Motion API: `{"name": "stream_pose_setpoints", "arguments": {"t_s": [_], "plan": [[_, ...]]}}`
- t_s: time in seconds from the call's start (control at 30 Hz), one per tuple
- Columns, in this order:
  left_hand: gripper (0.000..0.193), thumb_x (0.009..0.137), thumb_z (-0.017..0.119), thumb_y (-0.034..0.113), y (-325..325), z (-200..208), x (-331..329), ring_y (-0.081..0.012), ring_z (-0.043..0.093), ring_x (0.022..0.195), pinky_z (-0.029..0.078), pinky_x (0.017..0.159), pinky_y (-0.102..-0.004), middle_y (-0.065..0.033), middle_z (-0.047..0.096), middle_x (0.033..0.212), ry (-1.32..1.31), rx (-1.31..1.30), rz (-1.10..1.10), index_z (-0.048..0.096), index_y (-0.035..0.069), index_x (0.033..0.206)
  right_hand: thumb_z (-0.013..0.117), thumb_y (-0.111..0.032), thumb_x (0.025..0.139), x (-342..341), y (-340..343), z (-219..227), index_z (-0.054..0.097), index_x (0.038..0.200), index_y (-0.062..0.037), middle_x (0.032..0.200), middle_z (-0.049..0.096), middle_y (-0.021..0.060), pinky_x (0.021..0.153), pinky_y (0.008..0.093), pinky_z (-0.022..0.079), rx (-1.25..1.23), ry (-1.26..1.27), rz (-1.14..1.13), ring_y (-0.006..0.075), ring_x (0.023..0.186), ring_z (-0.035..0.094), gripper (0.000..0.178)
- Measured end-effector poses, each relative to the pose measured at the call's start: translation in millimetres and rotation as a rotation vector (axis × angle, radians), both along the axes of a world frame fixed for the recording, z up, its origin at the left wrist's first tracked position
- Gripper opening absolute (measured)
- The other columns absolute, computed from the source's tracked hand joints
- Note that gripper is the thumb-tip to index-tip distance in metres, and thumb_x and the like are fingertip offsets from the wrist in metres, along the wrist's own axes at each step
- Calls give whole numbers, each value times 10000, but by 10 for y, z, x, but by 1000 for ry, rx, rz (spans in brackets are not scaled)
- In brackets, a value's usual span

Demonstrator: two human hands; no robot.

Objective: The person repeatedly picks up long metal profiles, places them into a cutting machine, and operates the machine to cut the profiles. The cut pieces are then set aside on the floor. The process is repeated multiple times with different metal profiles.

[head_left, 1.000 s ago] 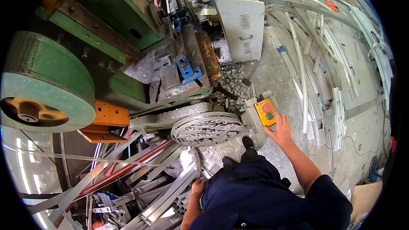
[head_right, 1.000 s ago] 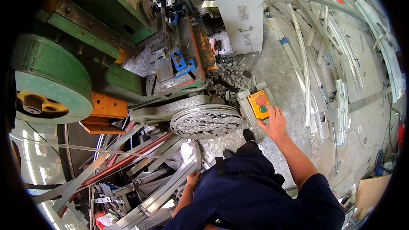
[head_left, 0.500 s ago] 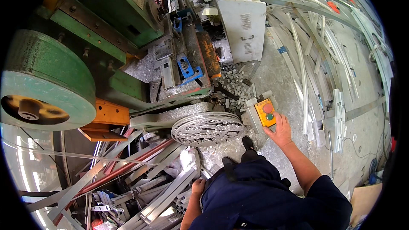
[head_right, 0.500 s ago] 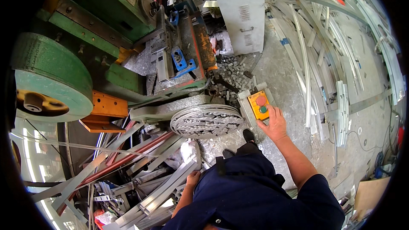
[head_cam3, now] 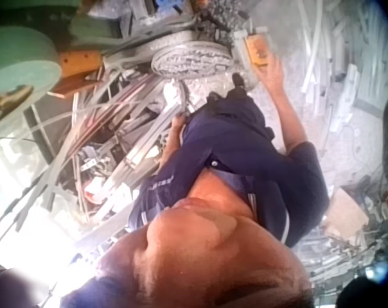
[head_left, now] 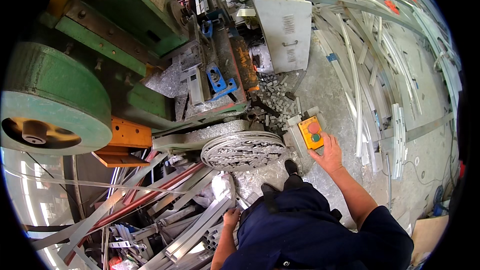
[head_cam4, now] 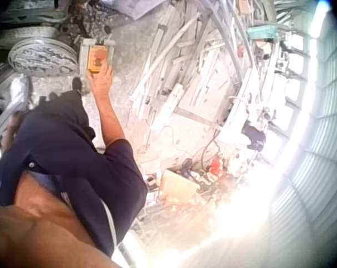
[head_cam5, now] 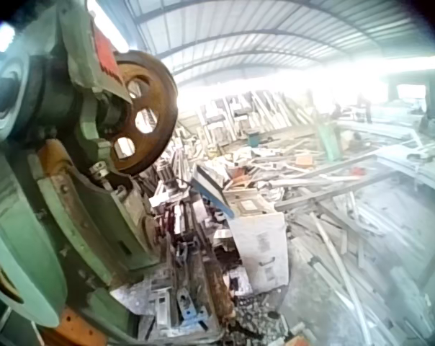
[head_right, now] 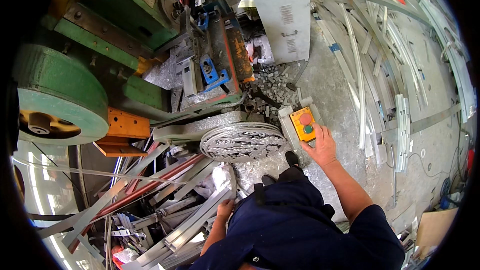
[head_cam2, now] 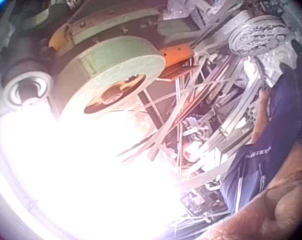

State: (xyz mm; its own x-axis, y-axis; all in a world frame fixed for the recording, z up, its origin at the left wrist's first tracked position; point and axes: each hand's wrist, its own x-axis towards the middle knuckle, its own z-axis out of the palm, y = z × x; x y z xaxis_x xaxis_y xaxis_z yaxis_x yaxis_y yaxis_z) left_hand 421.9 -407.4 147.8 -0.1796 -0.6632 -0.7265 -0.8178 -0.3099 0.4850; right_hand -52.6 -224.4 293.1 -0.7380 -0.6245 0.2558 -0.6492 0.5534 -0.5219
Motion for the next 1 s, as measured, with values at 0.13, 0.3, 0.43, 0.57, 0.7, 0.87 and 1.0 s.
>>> {"name": "stream_pose_setpoints", "arguments": {"t_s": [0.13, 0.3, 0.43, 0.57, 0.7, 0.87, 1.0], "plan": [[353, 928, 603, 319, -404, 298, -167, -137, 600, 569, 488, 533, -294, -70, 647, 691, 113, -79, 144, 675, -26, 902, 822, -305, 682, -5, 0, 1, 475, 1274, -68, 1105, 560, 154, 826, 438, 506, 27, -24, -11, 368, 1005, 563, 726], [452, 933, 615, 377, -1395, 1197, -946, -154, 552, 617, 449, 569, -337, -92, 622, 650, 74, -576, 134, 616, -41, 760, 817, -312, 685, -10, 25, 18, 476, 1276, -71, 1105, 562, 154, 821, 442, 505, 0, 7, -18, 374, 1001, 563, 723], [457, 933, 621, 410, -2065, 1757, -1775, -141, 522, 658, 448, 631, -309, -55, 613, 716, 282, -819, 70, 612, -30, 812, 816, -314, 686, -10, -9, 61, 468, 1283, -68, 1124, 559, 157, 825, 447, 503, 11, -22, -22, 380, 1010, 560, 733], [754, 745, 729, 596, -2539, 1960, -2738, -386, 675, 902, 515, 803, -436, -257, 684, 958, 99, -850, -199, 619, -91, 1036, 812, -296, 705, -56, 24, 96, 450, 1297, -61, 1135, 547, 183, 834, 454, 498, -25, -44, 3, 396, 1008, 558, 733], [722, 649, 804, 507, -2813, 1879, -3157, -373, 685, 931, 531, 821, -425, -272, 686, 971, -79, -751, -183, 631, -97, 1006, 791, -266, 755, 89, 314, -19, 449, 1288, -37, 1137, 537, 226, 843, 447, 494, -103, -31, 25, 419, 1020, 554, 673], [627, 582, 840, 393, -2953, 1623, -3159, -363, 696, 893, 540, 801, -408, -267, 695, 930, -59, -576, -93, 650, -99, 921, 734, -276, 844, 649, 543, -102, 617, 1070, -43, 884, 636, 146, 731, 390, 526, 124, -736, 219, 308, 794, 642, 346], [575, 574, 840, 363, -2937, 1582, -3031, -327, 694, 816, 538, 762, -395, -247, 693, 867, -16, -655, -73, 647, -93, 867, 702, -327, 899, 962, -686, -293, 603, 1136, -1, 969, 676, 157, 783, 330, 534, -72, -1155, 477, 232, 894, 685, 415]]}}
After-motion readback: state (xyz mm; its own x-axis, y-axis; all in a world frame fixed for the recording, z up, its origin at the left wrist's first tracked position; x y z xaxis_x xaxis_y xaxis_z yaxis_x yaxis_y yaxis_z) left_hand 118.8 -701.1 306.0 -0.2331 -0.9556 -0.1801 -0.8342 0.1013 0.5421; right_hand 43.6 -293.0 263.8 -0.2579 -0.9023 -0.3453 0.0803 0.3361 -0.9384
